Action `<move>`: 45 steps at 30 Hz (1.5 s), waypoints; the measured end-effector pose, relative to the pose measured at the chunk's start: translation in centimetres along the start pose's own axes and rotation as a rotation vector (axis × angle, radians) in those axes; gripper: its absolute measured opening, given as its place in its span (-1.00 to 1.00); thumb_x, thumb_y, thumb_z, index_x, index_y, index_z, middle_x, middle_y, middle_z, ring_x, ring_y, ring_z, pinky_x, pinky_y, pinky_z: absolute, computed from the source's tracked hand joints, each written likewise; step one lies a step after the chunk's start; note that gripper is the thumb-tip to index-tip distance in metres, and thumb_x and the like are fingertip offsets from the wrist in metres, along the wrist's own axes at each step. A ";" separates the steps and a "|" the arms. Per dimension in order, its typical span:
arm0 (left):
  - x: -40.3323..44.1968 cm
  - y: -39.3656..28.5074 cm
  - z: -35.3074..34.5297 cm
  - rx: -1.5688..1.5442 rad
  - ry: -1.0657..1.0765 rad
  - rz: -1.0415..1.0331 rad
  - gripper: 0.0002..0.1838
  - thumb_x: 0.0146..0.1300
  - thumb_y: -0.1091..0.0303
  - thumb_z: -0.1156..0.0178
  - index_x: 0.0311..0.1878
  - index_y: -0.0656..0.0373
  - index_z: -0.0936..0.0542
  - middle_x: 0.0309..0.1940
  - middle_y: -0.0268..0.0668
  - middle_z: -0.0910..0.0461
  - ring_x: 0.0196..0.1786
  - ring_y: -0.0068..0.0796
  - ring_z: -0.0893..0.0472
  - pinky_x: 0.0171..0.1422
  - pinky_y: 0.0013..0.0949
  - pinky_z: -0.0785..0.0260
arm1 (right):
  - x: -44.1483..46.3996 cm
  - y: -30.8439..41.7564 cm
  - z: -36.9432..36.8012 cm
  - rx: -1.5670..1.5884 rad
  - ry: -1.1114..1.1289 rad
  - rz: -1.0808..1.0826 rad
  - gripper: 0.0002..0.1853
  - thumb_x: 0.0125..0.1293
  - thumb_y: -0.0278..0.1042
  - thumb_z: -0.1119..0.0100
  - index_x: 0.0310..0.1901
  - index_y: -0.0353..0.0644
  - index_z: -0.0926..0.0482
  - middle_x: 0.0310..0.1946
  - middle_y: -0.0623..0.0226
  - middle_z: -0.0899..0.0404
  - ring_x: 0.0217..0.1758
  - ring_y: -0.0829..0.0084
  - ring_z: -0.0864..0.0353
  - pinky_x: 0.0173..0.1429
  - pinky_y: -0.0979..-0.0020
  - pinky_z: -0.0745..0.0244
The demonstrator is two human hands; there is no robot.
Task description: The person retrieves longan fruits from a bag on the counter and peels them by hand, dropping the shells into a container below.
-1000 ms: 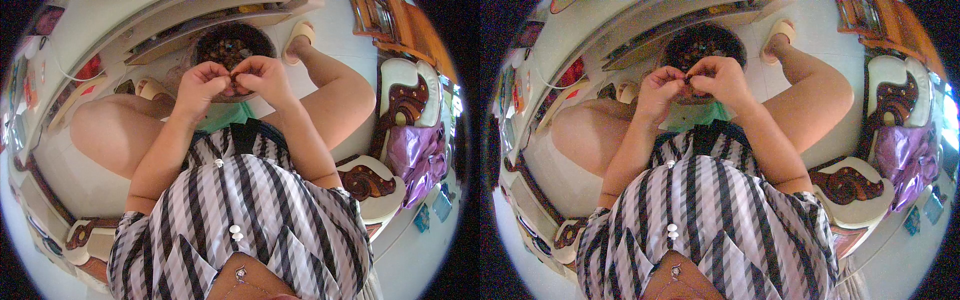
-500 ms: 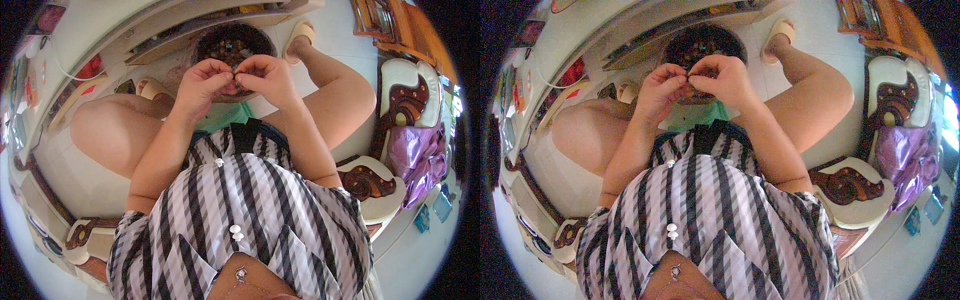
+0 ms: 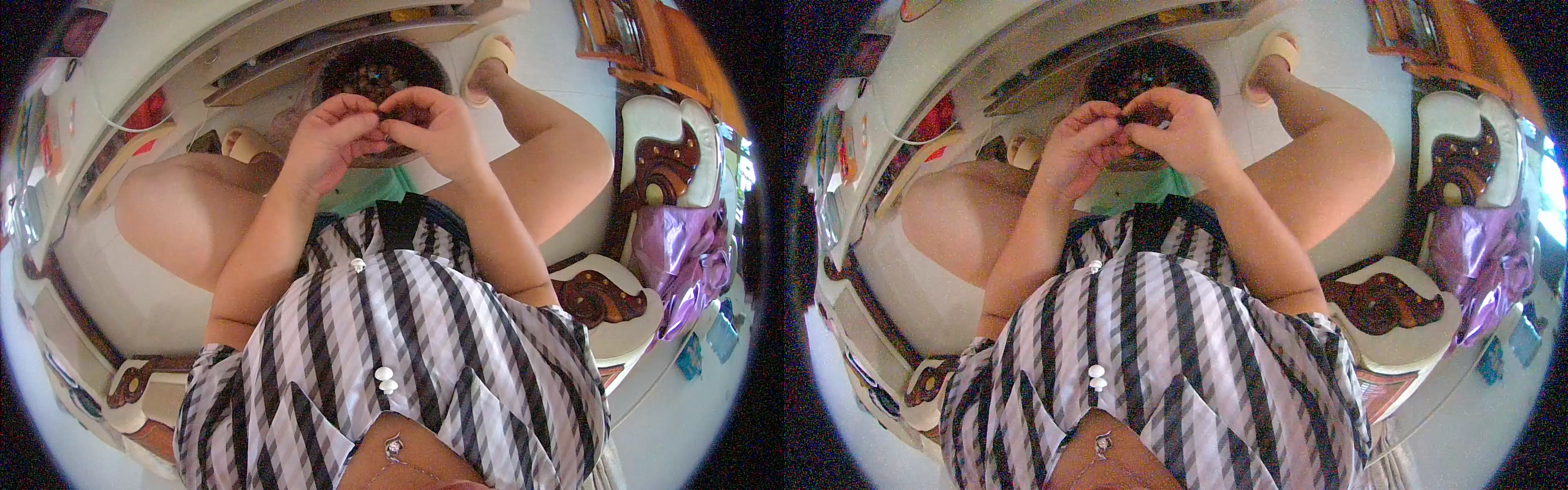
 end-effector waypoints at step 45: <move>1.9 0.7 -0.7 -0.115 0.012 0.011 -0.88 0.13 0.36 -0.13 -0.30 0.16 -0.57 -0.30 -0.30 -0.59 -0.23 -0.51 -0.53 -0.12 -0.39 -0.34 | 0.1 -0.8 1.5 0.536 -0.121 -0.140 -0.74 0.16 -0.49 -0.08 -0.08 -0.26 -0.50 -0.38 0.36 -0.56 -0.42 0.64 -0.48 -0.30 0.60 -0.46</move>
Point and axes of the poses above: each hand's wrist, its own x-axis towards the middle knuckle, its own z-axis out of the back of the hand, y = z × x, the point moved 10 cm from there along x, towards the middle knuckle
